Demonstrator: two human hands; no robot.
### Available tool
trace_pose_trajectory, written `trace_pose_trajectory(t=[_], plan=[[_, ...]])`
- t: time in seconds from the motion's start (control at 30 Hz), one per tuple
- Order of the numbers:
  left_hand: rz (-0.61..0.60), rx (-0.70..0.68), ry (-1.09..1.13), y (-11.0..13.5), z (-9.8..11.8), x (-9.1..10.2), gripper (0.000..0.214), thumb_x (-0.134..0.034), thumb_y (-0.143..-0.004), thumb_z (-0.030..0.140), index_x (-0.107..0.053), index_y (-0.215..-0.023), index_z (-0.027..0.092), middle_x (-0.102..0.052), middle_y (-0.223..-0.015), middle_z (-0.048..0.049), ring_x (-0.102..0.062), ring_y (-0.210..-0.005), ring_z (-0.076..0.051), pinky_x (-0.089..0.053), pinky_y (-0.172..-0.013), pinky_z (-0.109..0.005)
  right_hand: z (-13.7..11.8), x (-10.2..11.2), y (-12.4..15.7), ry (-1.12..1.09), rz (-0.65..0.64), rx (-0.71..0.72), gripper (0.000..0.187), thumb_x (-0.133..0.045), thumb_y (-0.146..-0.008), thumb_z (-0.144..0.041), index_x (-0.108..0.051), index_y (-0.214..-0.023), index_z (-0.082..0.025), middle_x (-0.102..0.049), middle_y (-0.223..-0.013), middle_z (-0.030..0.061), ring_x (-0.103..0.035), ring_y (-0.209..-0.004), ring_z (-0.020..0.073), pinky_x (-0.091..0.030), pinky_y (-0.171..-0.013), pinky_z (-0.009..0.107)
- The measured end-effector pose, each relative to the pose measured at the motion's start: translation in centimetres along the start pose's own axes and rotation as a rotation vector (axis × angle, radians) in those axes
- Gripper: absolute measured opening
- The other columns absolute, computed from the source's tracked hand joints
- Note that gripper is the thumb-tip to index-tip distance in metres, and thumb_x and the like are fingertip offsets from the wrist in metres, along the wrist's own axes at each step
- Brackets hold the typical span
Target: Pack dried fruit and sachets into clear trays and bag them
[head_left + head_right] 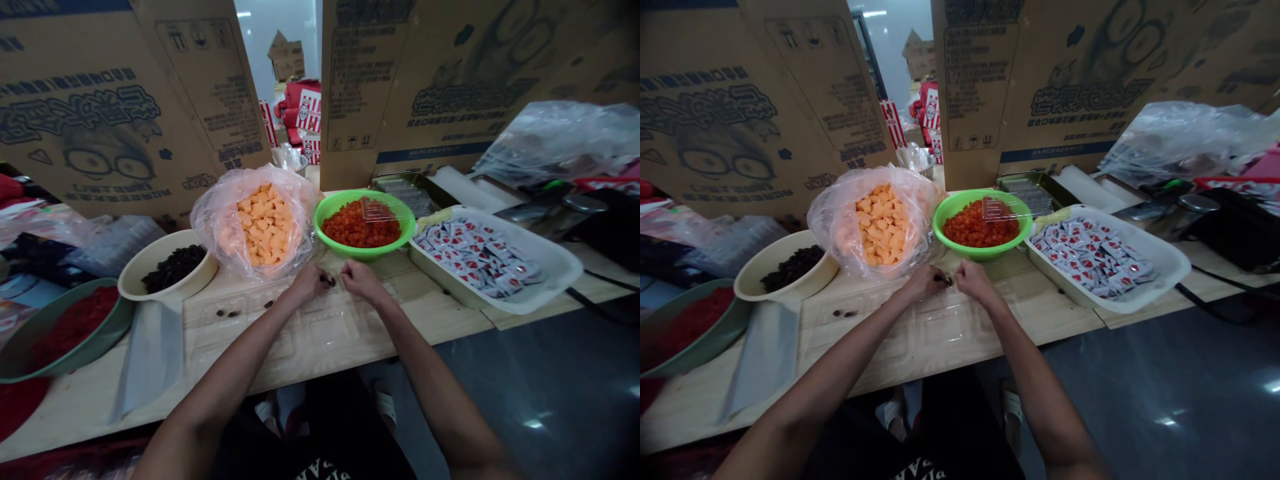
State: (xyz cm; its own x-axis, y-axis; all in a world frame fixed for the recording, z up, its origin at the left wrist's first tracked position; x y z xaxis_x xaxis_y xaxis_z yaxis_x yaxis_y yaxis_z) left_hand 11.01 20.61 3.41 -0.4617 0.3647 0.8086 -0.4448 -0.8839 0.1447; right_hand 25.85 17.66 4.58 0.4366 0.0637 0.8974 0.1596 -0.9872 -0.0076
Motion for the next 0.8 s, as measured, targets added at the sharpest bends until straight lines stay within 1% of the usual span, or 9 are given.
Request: trace_pose_trajectory(t=[0.13, 0.2, 0.27, 0.37, 0.47, 0.53, 0.63, 0.7, 0.8], plan=[[0.004, 0.048, 0.010, 0.0, -0.2, 0.3, 0.014, -0.069, -0.069, 0.019, -0.079, -0.079, 0.015, -0.070, -0.063, -0.0013, -0.059, -0.061, -0.015, -0.041, -0.058, -0.022, 4.1, 2.3, 1.6, -0.111, 0.116, -0.046, 0.014, -0.050, -0.085, -0.015, -0.063, -0.088, -0.016, -0.069, -0.080, 0.0046, -0.058, -0.070, 0.0158, -0.039, -0.063, 0.023], [-0.001, 0.054, 0.008, 0.1, 0.0, 0.5, 0.011, -0.069, -0.067, 0.016, -0.079, -0.074, 0.015, -0.066, -0.057, -0.0010, -0.057, -0.058, -0.015, -0.040, -0.057, -0.023, 4.6, 2.4, 2.0, -0.106, 0.123, -0.039, 0.015, -0.050, -0.084, -0.014, -0.065, -0.088, -0.016, -0.070, -0.080, 0.0060, -0.059, -0.071, 0.0170, -0.040, -0.065, 0.024], [-0.009, 0.049, 0.004, 0.1, 0.4, 0.6, 0.009, -0.069, -0.067, 0.014, -0.078, -0.069, 0.015, -0.064, -0.053, -0.0015, -0.057, -0.057, -0.016, -0.040, -0.058, -0.024, 3.2, 1.6, 1.9, -0.057, 0.072, 0.044, 0.022, -0.049, -0.085, -0.011, -0.068, -0.095, -0.015, -0.072, -0.091, 0.0088, -0.062, -0.081, 0.0187, -0.043, -0.074, 0.026], [-0.014, 0.039, -0.002, 0.2, 0.9, 0.8, 0.007, -0.069, -0.067, 0.014, -0.076, -0.065, 0.015, -0.063, -0.052, -0.0021, -0.057, -0.059, -0.017, -0.042, -0.062, -0.025, -0.7, -0.5, 1.0, 0.017, -0.027, 0.181, 0.030, -0.052, -0.084, -0.007, -0.069, -0.107, -0.016, -0.072, -0.104, 0.0117, -0.064, -0.096, 0.0210, -0.044, -0.085, 0.027], [-0.002, 0.023, 0.000, 0.2, 1.1, 0.7, 0.006, -0.069, -0.066, 0.013, -0.075, -0.066, 0.014, -0.068, -0.061, -0.0032, -0.059, -0.065, -0.018, -0.043, -0.065, -0.025, -3.7, -1.9, 0.1, 0.060, -0.059, 0.177, 0.030, -0.058, -0.078, -0.006, -0.069, -0.105, -0.012, -0.071, -0.102, 0.0155, -0.064, -0.095, 0.0243, -0.044, -0.082, 0.029], [0.000, 0.009, 0.017, 0.1, 1.0, 0.6, 0.009, -0.068, -0.066, 0.012, -0.076, -0.071, 0.014, -0.071, -0.068, -0.0031, -0.060, -0.068, -0.018, -0.043, -0.066, -0.025, -4.2, -1.7, -0.1, 0.041, -0.045, 0.152, 0.029, -0.060, -0.076, -0.006, -0.069, -0.103, -0.012, -0.072, -0.099, 0.0144, -0.064, -0.092, 0.0242, -0.044, -0.078, 0.029], [-0.034, -0.015, 0.064, 0.1, 0.4, 0.4, 0.013, -0.066, -0.068, 0.012, -0.077, -0.076, 0.014, -0.071, -0.068, -0.0013, -0.059, -0.066, -0.016, -0.043, -0.064, -0.023, -2.1, -0.1, 0.4, -0.015, 0.001, 0.101, 0.023, -0.054, -0.082, -0.009, -0.068, -0.099, -0.014, -0.072, -0.092, 0.0096, -0.064, -0.085, 0.0203, -0.044, -0.074, 0.026], [-0.075, -0.029, 0.118, 0.2, -0.1, 0.4, 0.012, -0.067, -0.072, 0.016, -0.078, -0.078, 0.015, -0.069, -0.065, -0.0006, -0.057, -0.060, -0.013, -0.041, -0.061, -0.023, 1.0, 1.7, 1.2, -0.088, 0.055, 0.054, 0.022, -0.048, -0.086, -0.010, -0.067, -0.098, -0.014, -0.072, -0.090, 0.0082, -0.064, -0.082, 0.0180, -0.045, -0.073, 0.025], [-0.089, 0.015, 0.270, 0.5, -0.5, 0.9, 0.015, -0.068, -0.079, 0.027, -0.077, -0.078, 0.014, -0.062, -0.058, 0.0000, -0.051, -0.052, -0.011, -0.039, -0.056, -0.023, 6.7, 3.9, 2.1, -0.150, 0.156, -0.064, 0.021, -0.049, -0.084, -0.010, -0.066, -0.095, -0.014, -0.072, -0.090, 0.0071, -0.063, -0.078, 0.0174, -0.045, -0.071, 0.025]])
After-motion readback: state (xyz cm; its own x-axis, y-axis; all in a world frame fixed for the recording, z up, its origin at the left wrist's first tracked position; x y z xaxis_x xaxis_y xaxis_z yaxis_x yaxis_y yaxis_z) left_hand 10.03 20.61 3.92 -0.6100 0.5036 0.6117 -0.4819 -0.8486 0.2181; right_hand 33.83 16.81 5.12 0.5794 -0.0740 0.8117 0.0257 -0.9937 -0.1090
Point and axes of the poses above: each hand's wrist, its own y-axis away from the middle knuckle, its own x-axis out of the back of the hand, z = x × y, the point moved 5 cm from there along -y, towards the middle knuckle
